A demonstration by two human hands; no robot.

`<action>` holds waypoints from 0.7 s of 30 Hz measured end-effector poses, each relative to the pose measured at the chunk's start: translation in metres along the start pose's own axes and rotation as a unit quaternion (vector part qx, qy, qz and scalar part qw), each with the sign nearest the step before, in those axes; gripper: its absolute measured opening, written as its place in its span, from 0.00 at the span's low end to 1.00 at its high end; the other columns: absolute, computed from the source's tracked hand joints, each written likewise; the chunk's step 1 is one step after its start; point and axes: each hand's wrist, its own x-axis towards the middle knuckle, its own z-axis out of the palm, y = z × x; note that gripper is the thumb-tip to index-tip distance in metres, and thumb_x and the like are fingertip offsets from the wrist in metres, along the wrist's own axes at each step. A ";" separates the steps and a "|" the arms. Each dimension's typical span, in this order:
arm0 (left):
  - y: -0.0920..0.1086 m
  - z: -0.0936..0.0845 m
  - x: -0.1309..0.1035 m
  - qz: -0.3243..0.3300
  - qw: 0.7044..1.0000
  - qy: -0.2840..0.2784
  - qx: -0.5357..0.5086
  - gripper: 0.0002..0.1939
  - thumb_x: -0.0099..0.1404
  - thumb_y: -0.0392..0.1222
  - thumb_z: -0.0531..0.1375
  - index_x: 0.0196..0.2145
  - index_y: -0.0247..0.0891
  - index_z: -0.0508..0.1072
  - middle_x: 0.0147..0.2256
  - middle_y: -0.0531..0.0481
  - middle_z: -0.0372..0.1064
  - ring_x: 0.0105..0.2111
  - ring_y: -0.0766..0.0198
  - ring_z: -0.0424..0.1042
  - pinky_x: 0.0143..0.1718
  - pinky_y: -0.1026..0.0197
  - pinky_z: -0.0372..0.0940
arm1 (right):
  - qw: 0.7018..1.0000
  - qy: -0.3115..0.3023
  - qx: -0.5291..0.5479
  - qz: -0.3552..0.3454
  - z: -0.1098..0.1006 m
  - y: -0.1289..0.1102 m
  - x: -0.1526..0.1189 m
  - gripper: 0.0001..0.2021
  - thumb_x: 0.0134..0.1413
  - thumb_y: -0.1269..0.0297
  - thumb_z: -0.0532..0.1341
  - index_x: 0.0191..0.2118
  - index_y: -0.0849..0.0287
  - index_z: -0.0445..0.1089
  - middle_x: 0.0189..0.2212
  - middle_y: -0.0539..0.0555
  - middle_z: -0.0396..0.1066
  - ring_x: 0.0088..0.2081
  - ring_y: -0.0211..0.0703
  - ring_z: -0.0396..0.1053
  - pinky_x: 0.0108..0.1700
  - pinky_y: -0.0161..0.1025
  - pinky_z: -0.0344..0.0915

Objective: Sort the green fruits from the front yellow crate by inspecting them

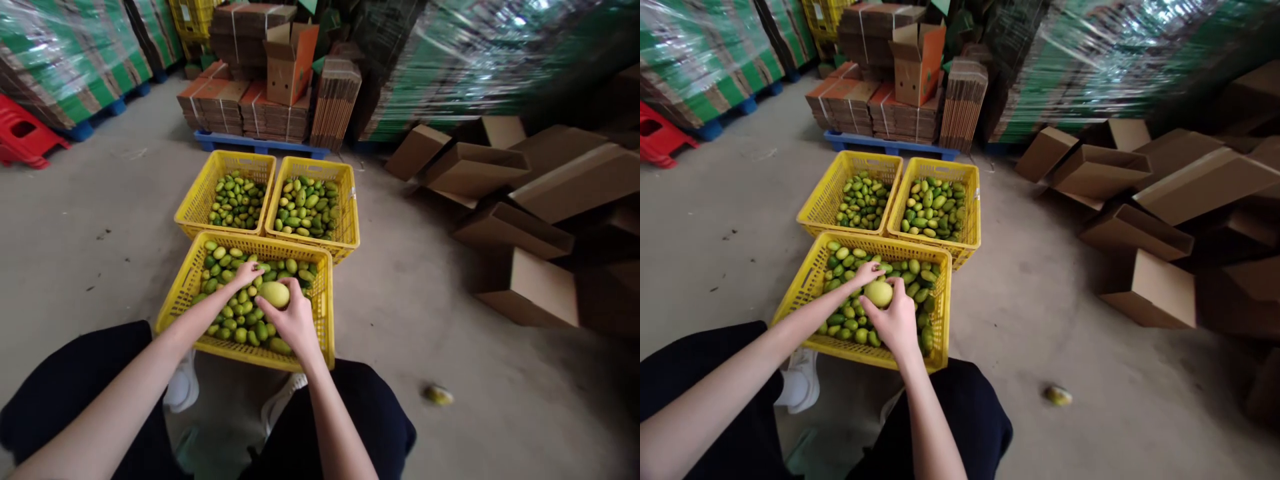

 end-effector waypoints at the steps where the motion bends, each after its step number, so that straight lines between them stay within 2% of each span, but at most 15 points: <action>1: 0.007 -0.011 -0.004 0.014 1.000 -0.011 -0.009 0.16 0.46 0.42 0.72 0.29 0.36 0.71 0.26 0.49 0.71 0.38 0.56 0.71 0.43 0.57 0.62 | 0.999 0.007 0.036 -0.004 0.001 -0.001 0.000 0.22 0.42 0.52 0.69 0.39 0.55 0.62 0.25 0.47 0.70 0.26 0.41 0.68 0.29 0.36 0.63; 4: 0.034 -0.048 -0.025 0.059 0.996 -0.046 -0.050 0.18 0.44 0.41 0.72 0.33 0.35 0.74 0.31 0.49 0.73 0.37 0.58 0.72 0.43 0.58 0.64 | 0.990 0.011 0.141 -0.028 0.006 -0.006 0.000 0.24 0.36 0.53 0.71 0.37 0.55 0.61 0.25 0.46 0.68 0.26 0.39 0.66 0.29 0.36 0.65; 6: 0.054 -0.074 -0.047 0.092 0.983 -0.082 -0.137 0.19 0.46 0.40 0.72 0.36 0.35 0.74 0.35 0.48 0.75 0.38 0.60 0.73 0.46 0.57 0.65 | 0.977 0.002 0.208 -0.050 0.009 -0.009 -0.001 0.24 0.34 0.55 0.73 0.36 0.55 0.62 0.27 0.46 0.69 0.28 0.39 0.67 0.31 0.36 0.66; 9: 0.077 -0.107 -0.086 0.120 0.930 -0.141 -0.317 0.18 0.51 0.40 0.69 0.39 0.36 0.71 0.39 0.48 0.76 0.39 0.61 0.75 0.50 0.52 0.66 | 0.964 0.005 0.253 -0.082 0.011 -0.011 -0.002 0.23 0.33 0.57 0.74 0.36 0.57 0.65 0.27 0.47 0.69 0.28 0.38 0.67 0.32 0.36 0.66; 11: 0.084 -0.121 -0.111 0.130 0.895 -0.172 -0.391 0.15 0.55 0.40 0.67 0.39 0.35 0.70 0.39 0.46 0.77 0.40 0.59 0.77 0.52 0.49 0.66 | 0.961 0.016 0.255 -0.106 0.012 -0.010 -0.002 0.24 0.32 0.57 0.74 0.38 0.57 0.67 0.28 0.47 0.70 0.29 0.39 0.67 0.33 0.37 0.67; 13: 0.085 -0.128 -0.132 0.136 0.872 -0.181 -0.433 0.13 0.57 0.41 0.65 0.39 0.34 0.71 0.38 0.44 0.77 0.40 0.57 0.77 0.51 0.48 0.67 | 0.961 0.037 0.238 -0.135 0.014 -0.007 -0.002 0.25 0.32 0.57 0.74 0.40 0.57 0.69 0.31 0.50 0.71 0.32 0.42 0.70 0.35 0.39 0.69; 16: 0.083 -0.127 -0.154 0.151 0.864 -0.145 -0.459 0.14 0.58 0.45 0.65 0.38 0.34 0.72 0.36 0.45 0.77 0.37 0.58 0.78 0.48 0.51 0.70 | 0.964 0.095 0.157 -0.191 0.016 -0.002 -0.004 0.25 0.34 0.57 0.74 0.42 0.57 0.72 0.42 0.56 0.72 0.41 0.48 0.72 0.40 0.43 0.72; 18: 0.083 -0.124 -0.163 0.188 0.876 -0.117 -0.429 0.17 0.56 0.47 0.67 0.39 0.36 0.72 0.37 0.47 0.77 0.36 0.61 0.77 0.45 0.54 0.72 | 0.960 0.129 0.096 -0.230 0.017 -0.001 -0.006 0.23 0.39 0.58 0.72 0.44 0.56 0.72 0.45 0.57 0.72 0.45 0.51 0.72 0.43 0.45 0.73; 21: 0.086 -0.122 -0.171 0.286 0.906 -0.088 -0.300 0.22 0.52 0.47 0.71 0.42 0.38 0.74 0.40 0.47 0.76 0.39 0.62 0.75 0.43 0.59 0.72 | 0.944 0.171 0.025 -0.280 0.017 -0.002 -0.012 0.22 0.46 0.58 0.69 0.49 0.56 0.72 0.45 0.57 0.75 0.45 0.51 0.74 0.48 0.48 0.72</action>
